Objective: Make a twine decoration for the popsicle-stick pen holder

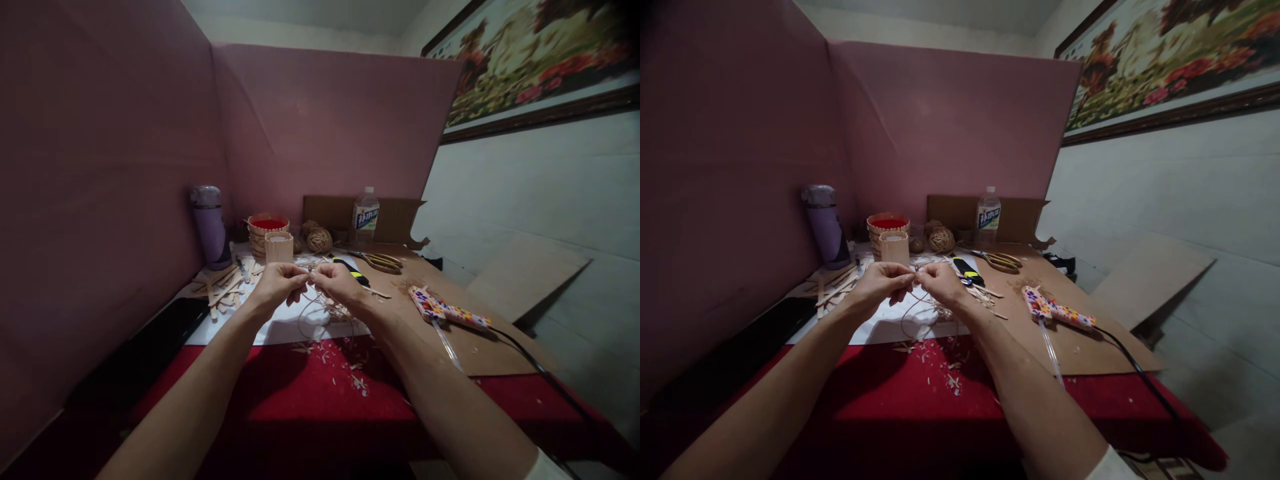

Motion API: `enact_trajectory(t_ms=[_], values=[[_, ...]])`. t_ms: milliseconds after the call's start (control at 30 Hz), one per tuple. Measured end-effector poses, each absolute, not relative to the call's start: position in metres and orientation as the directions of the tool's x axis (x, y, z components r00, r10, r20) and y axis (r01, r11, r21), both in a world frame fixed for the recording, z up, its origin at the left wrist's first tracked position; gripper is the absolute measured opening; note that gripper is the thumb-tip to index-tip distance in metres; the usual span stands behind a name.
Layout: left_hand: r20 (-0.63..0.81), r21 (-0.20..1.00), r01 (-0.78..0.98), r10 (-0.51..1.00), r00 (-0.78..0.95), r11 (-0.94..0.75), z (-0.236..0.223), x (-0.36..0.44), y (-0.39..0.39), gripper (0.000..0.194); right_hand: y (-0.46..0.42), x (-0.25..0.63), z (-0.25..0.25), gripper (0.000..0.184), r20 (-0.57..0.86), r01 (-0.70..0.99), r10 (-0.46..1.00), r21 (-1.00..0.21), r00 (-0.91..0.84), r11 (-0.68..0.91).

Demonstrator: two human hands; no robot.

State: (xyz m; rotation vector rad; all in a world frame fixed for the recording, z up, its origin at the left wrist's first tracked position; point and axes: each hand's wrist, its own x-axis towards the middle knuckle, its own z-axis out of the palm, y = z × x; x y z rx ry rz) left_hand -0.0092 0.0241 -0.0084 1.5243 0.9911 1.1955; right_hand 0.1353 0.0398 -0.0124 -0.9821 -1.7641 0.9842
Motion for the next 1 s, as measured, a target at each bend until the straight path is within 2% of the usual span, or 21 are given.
enact_trajectory(t_ms=[267,500,700,933,1000], values=[[0.177,0.977,0.099,0.980,0.095,-0.186,-0.006,-0.009,0.024,0.019,0.033,0.137,-0.005,0.012,0.236,0.192,0.897,-0.926,-0.373,0.324],[0.204,0.964,0.159,0.976,0.076,-0.214,-0.005,-0.007,0.023,0.015,0.040,0.139,-0.011,0.017,0.269,0.315,0.894,-0.867,-0.359,0.387],[0.108,0.994,0.009,0.991,0.082,-0.109,-0.007,-0.008,0.025,0.017,0.046,0.140,-0.016,0.017,0.387,0.447,0.867,-0.745,-0.314,0.495],[0.108,0.994,-0.026,0.994,0.028,-0.107,-0.005,-0.009,0.025,0.021,0.042,0.139,-0.015,0.014,0.305,0.401,0.903,-0.819,-0.302,0.411],[0.100,0.995,-0.032,0.995,0.020,-0.099,-0.005,-0.009,0.026,0.022,0.043,0.139,-0.017,0.013,0.329,0.435,0.896,-0.789,-0.300,0.435]])
